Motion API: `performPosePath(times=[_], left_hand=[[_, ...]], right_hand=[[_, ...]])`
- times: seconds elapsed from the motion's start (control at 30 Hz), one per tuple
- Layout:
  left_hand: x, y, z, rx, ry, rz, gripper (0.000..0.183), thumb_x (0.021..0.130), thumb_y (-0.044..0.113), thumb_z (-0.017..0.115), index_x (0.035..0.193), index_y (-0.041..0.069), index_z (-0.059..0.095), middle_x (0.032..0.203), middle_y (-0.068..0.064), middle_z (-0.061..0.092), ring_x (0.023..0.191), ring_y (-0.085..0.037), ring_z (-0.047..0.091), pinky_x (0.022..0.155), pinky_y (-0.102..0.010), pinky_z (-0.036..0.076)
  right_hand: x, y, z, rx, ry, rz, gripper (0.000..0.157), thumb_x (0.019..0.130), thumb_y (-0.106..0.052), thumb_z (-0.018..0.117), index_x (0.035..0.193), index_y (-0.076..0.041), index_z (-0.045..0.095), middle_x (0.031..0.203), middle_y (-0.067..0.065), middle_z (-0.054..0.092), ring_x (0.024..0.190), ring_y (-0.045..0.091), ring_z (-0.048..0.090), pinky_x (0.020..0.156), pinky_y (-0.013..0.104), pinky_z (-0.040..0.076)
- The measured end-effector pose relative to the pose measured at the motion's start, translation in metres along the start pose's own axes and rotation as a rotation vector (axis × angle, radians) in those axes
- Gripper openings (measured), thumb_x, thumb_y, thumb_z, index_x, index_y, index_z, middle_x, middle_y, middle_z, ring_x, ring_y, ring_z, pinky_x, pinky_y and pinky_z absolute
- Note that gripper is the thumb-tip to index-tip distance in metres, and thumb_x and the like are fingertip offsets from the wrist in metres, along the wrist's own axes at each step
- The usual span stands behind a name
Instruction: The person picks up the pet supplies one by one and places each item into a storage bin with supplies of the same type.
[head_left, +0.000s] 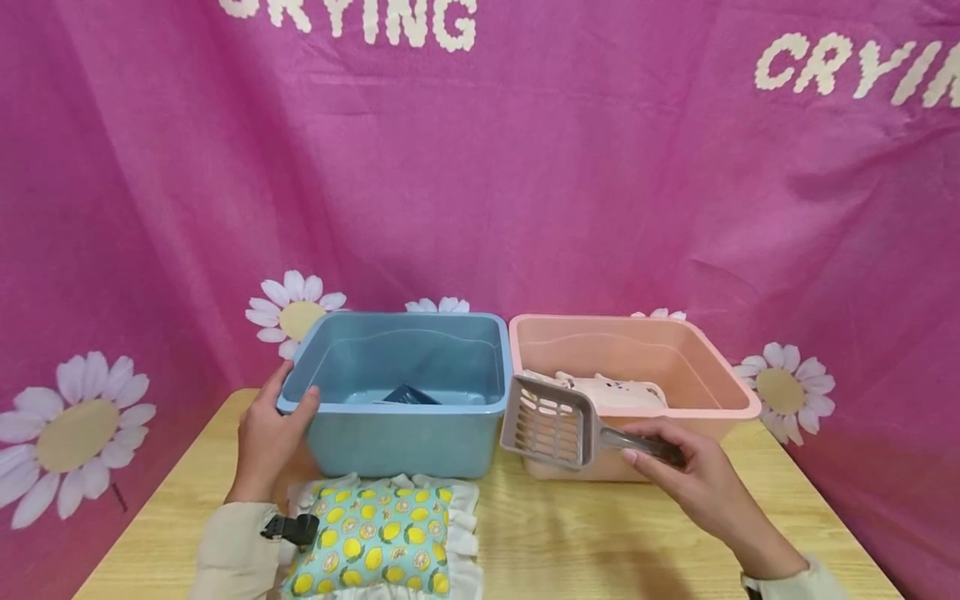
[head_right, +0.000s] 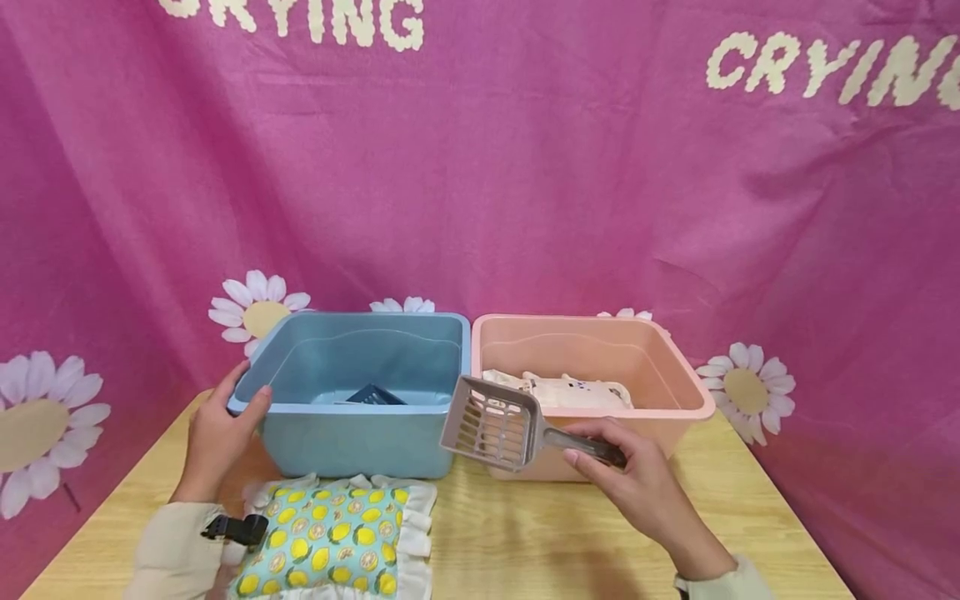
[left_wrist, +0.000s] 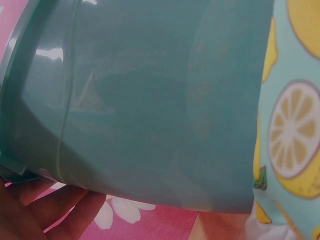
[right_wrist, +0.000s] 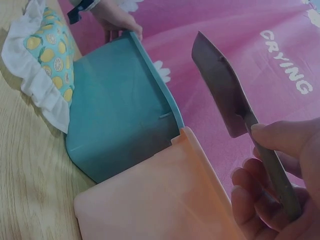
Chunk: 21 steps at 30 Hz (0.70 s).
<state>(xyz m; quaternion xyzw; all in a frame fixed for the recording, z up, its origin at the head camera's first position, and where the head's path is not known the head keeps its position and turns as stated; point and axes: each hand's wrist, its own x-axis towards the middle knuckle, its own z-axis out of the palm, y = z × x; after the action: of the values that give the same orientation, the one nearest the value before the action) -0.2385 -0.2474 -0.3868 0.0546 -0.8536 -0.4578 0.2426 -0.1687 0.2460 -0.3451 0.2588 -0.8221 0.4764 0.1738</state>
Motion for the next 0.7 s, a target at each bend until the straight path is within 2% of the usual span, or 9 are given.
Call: performPosePath(times=[0.27,0.47,0.7], left_hand=[[-0.001,0.0,0.0,0.011,0.021,0.016,0.065,0.092,0.045,0.057,0.149,0.02,0.039,0.144,-0.017,0.046,0.124,-0.043,0.047,0.097,-0.066,0.039],[-0.002,0.002,0.001,0.008,-0.006,-0.004,0.067,0.092,0.046,0.057,0.15,0.022,0.036,0.146,-0.015,0.045,0.126,-0.043,0.046,0.094,-0.065,0.041],[0.002,0.005,-0.001,0.009,-0.008,-0.009,0.068,0.092,0.047,0.057,0.151,0.022,0.035,0.146,-0.016,0.044,0.126,-0.044,0.046,0.095,-0.065,0.04]], right_hand=[[0.003,-0.003,-0.002,-0.004,-0.014,-0.002,0.025,0.085,-0.001,0.07,0.108,-0.011,0.068,0.101,0.003,0.069,0.08,0.005,0.061,0.063,0.021,0.053],[0.006,-0.007,-0.002,-0.015,-0.001,0.006,0.025,0.086,-0.002,0.07,0.109,-0.01,0.069,0.096,0.002,0.069,0.077,0.004,0.06,0.061,0.02,0.052],[0.026,-0.013,0.001,-0.008,-0.008,0.02,0.026,0.085,-0.003,0.071,0.111,-0.008,0.069,0.098,0.004,0.067,0.075,0.007,0.057,0.06,0.021,0.05]])
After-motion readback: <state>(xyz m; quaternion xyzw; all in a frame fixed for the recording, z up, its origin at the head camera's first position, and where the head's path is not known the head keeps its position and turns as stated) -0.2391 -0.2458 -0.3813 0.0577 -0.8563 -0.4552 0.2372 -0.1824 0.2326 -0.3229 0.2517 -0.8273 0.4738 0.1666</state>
